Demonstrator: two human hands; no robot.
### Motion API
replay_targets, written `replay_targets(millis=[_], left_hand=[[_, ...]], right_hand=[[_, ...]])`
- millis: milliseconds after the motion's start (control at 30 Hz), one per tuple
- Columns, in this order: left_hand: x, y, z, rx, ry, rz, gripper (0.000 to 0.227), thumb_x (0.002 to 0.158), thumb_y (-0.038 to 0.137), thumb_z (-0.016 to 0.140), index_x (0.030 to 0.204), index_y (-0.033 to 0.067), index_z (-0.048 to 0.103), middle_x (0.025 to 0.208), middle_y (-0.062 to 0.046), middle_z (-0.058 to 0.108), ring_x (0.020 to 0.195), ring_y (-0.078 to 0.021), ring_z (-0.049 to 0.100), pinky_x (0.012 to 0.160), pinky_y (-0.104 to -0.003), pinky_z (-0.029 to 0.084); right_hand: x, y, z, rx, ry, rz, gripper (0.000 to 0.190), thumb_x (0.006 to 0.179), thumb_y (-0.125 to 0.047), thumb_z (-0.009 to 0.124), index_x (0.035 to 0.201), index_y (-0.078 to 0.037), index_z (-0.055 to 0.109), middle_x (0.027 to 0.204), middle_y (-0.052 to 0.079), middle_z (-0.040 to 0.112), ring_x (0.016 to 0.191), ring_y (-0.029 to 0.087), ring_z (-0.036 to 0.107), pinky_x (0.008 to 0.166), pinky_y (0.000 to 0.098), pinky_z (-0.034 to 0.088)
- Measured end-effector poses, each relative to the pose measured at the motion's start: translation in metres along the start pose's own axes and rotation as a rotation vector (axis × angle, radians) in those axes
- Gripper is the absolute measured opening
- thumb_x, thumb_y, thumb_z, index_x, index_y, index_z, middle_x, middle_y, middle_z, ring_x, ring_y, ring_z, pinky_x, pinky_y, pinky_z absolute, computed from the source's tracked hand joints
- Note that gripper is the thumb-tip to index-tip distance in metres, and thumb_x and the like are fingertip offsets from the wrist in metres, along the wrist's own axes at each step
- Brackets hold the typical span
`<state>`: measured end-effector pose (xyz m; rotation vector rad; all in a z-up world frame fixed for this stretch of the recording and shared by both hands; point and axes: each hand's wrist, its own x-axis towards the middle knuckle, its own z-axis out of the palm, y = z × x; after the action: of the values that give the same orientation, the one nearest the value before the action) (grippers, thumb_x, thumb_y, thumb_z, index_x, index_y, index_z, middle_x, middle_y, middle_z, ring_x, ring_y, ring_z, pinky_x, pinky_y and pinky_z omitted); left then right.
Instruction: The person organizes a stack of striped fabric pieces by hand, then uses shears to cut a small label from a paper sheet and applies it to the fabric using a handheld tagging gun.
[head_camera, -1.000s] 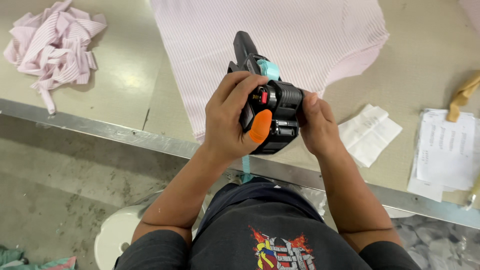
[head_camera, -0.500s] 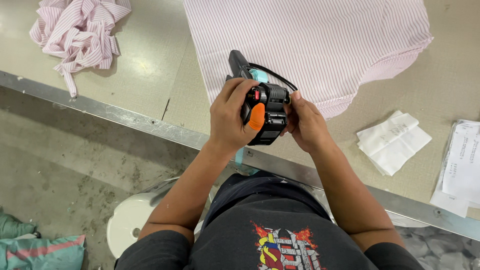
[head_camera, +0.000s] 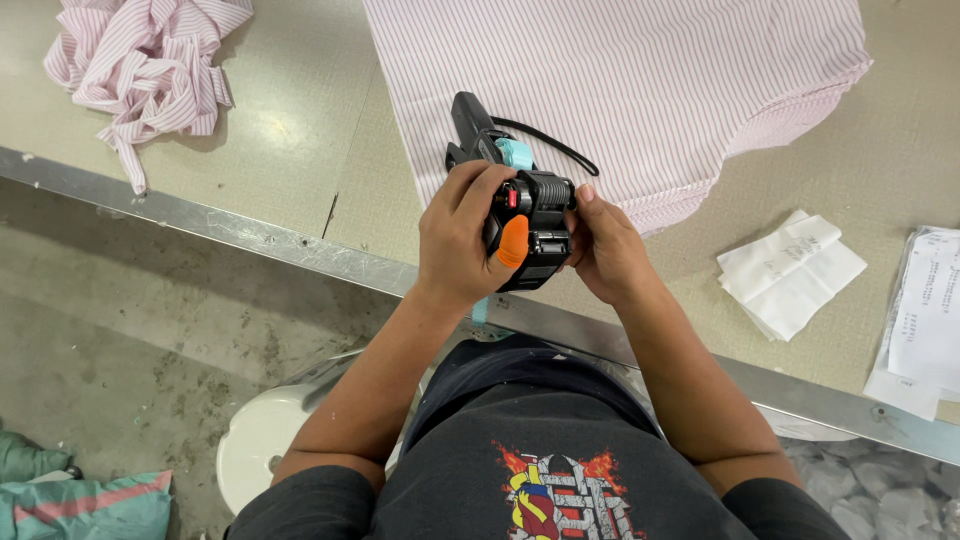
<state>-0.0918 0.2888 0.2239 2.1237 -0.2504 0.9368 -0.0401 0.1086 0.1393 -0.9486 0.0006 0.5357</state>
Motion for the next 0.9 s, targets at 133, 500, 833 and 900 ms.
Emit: replay_targets(millis=[133, 500, 833, 900], left_hand=[[-0.003, -0.001, -0.001, 0.029, 0.004, -0.002, 0.047, 0.098, 0.049, 0.055, 0.118, 0.0096, 0.069, 0.103, -0.011, 0.063, 0.086, -0.0311, 0.067, 0.073, -0.041, 0.061], [-0.006, 0.0, -0.004, 0.001, 0.003, -0.025, 0.046, 0.097, 0.049, 0.057, 0.119, 0.0093, 0.069, 0.104, -0.011, 0.063, 0.088, -0.0317, 0.067, 0.073, -0.042, 0.062], [-0.006, 0.001, -0.007, -0.041, -0.017, -0.03, 0.045, 0.097, 0.045, 0.058, 0.119, 0.0068, 0.069, 0.103, -0.014, 0.062, 0.086, -0.0338, 0.066, 0.071, -0.043, 0.062], [-0.006, 0.0, -0.008, -0.037, -0.014, -0.029, 0.046, 0.097, 0.046, 0.057, 0.119, 0.0071, 0.069, 0.103, -0.014, 0.062, 0.086, -0.0328, 0.066, 0.071, -0.042, 0.062]], right_hand=[[0.005, 0.01, -0.01, 0.032, -0.034, -0.031, 0.047, 0.108, -0.038, 0.054, 0.078, -0.001, 0.056, 0.053, 0.007, 0.049, 0.043, 0.017, 0.06, 0.045, 0.0319, 0.059], [0.011, 0.03, -0.022, 0.01, -0.062, -0.129, 0.033, 0.108, -0.032, 0.055, 0.092, -0.002, 0.058, 0.068, 0.003, 0.046, 0.049, 0.013, 0.056, 0.044, 0.0264, 0.055], [0.007, 0.026, -0.015, -0.005, -0.063, -0.144, 0.035, 0.108, -0.033, 0.055, 0.089, -0.004, 0.058, 0.068, 0.002, 0.046, 0.051, 0.01, 0.053, 0.043, 0.0222, 0.051], [0.007, 0.026, -0.016, -0.013, -0.066, -0.146, 0.036, 0.108, -0.033, 0.055, 0.088, -0.004, 0.058, 0.067, 0.001, 0.046, 0.051, 0.01, 0.053, 0.043, 0.0214, 0.05]])
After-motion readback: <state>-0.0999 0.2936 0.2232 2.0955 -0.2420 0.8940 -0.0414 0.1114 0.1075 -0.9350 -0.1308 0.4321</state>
